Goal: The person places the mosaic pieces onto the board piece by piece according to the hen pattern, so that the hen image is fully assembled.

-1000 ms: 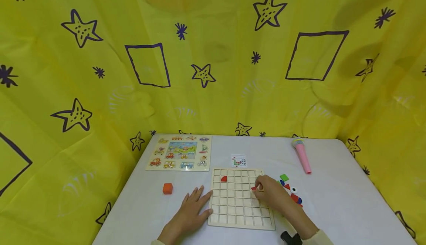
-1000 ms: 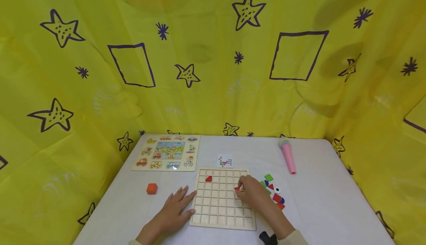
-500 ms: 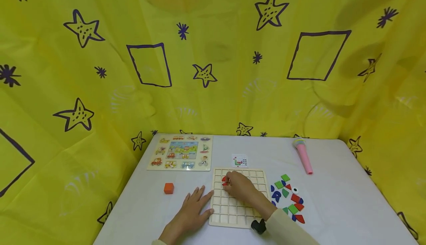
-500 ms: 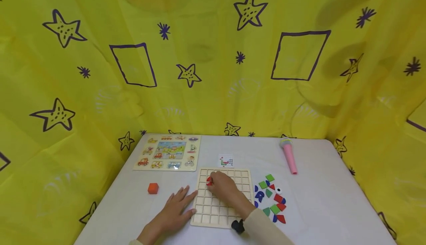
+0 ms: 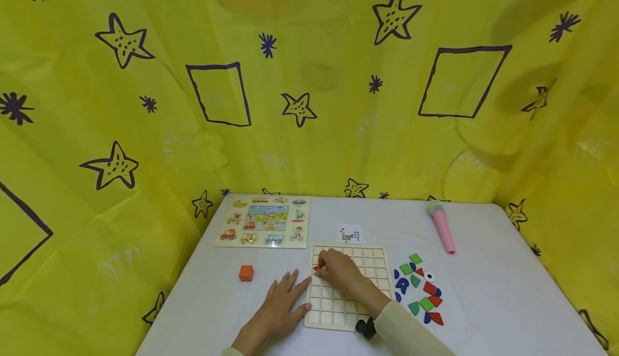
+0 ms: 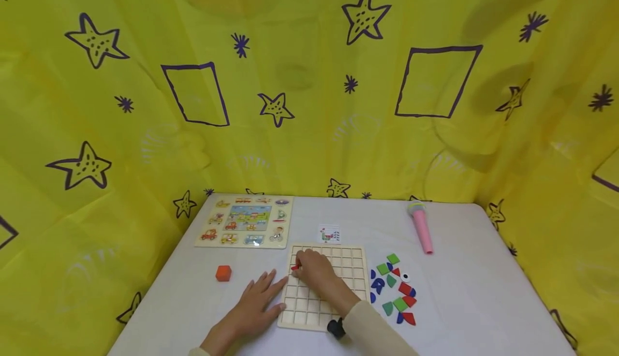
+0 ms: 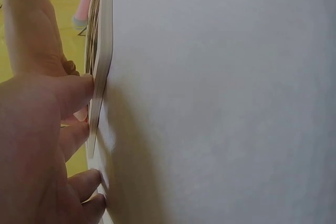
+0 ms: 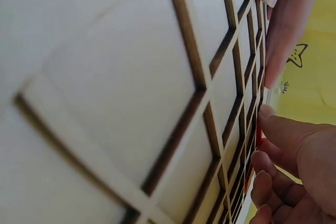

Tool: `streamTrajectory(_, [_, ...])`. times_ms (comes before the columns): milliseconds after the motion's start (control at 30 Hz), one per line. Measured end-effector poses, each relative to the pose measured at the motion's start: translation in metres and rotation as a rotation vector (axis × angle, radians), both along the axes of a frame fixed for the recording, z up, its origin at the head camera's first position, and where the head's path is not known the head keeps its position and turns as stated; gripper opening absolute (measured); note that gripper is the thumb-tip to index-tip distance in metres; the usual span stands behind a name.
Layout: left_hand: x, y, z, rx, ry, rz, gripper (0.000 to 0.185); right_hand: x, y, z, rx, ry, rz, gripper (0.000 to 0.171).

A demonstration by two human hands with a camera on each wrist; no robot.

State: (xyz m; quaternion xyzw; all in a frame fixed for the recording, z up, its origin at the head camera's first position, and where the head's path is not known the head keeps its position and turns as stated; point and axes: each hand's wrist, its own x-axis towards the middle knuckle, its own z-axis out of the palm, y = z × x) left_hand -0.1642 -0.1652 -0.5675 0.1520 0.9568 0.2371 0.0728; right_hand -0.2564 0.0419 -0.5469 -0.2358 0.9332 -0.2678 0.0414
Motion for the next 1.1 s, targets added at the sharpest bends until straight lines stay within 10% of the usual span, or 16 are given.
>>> streamTrajectory(1100, [-0.0002,0.0000,0.0019,0.007,0.011,-0.001,0.063,0.0053,0.0035,0.0036,-0.036,0.004,0.016,0.009])
